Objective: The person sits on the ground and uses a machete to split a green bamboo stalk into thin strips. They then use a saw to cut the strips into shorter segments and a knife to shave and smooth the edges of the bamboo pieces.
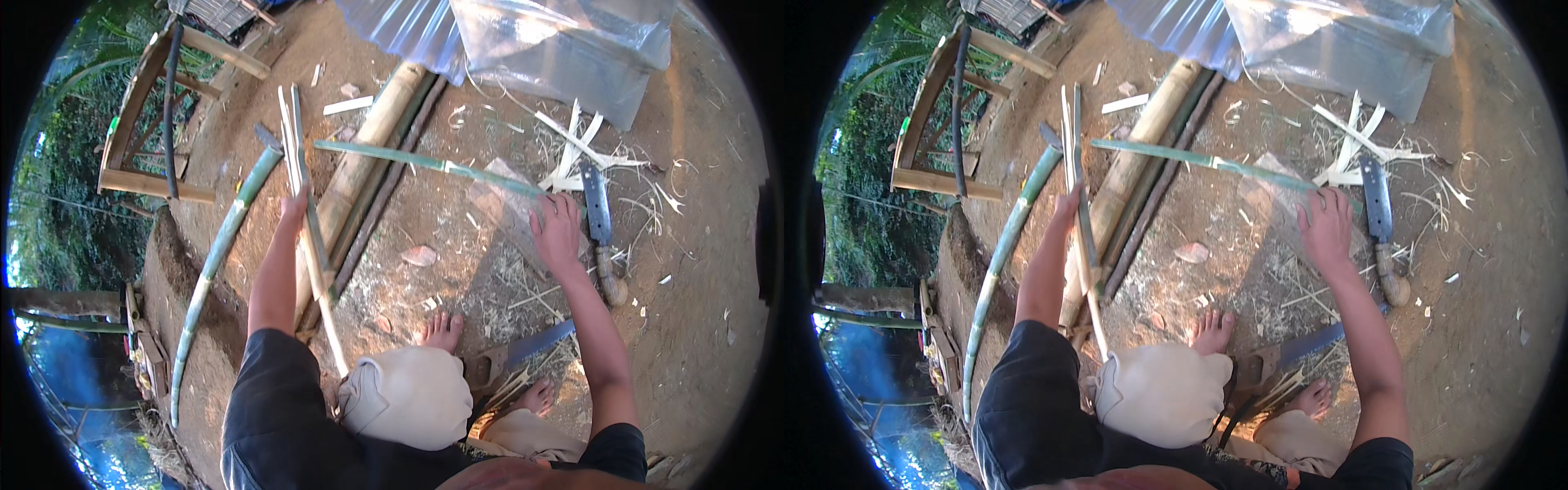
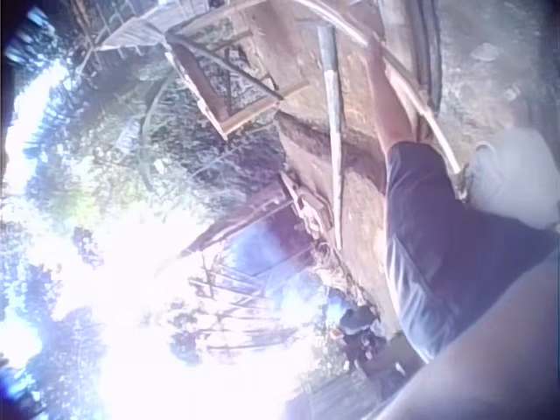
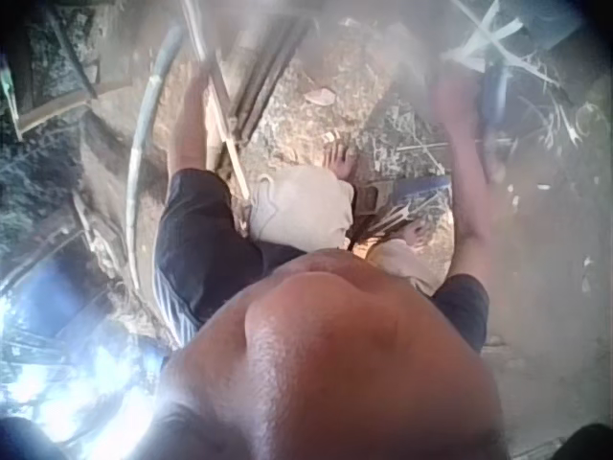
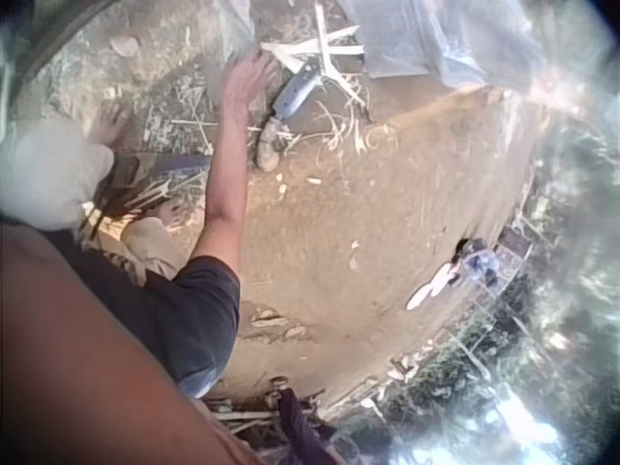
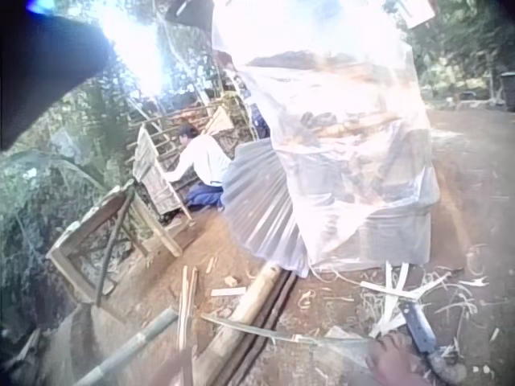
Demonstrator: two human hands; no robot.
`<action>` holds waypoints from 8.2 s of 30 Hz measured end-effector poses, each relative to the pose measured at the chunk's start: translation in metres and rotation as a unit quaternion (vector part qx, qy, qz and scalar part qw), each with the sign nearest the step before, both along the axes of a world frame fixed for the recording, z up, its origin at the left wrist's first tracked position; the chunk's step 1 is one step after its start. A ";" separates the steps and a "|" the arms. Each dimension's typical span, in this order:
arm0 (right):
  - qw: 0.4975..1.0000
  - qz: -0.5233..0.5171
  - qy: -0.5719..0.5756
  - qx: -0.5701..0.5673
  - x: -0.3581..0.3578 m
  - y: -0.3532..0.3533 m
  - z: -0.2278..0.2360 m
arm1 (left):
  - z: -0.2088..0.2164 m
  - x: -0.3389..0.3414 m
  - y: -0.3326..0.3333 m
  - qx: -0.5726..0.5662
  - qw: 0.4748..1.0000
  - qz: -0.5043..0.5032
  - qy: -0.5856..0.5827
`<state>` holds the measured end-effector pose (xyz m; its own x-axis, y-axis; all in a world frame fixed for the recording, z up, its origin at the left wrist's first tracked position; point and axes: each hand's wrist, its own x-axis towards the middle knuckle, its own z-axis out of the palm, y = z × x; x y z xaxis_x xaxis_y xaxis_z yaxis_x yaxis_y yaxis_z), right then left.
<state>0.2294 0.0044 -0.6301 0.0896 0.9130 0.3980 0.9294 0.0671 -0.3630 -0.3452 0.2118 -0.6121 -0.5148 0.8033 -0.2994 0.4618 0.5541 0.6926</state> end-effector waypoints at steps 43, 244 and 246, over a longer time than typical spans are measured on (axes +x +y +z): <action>0.991 0.026 0.076 -0.104 0.044 -0.082 0.002 | -0.051 0.365 -0.152 -0.132 0.817 -0.087 -0.555; 0.972 -0.098 0.176 -0.119 0.079 -0.096 -0.046 | -0.053 0.392 -0.020 0.176 0.586 0.002 -0.791; 0.971 -0.104 0.175 -0.125 0.080 -0.097 -0.047 | -0.048 0.394 -0.021 0.172 0.563 0.000 -0.809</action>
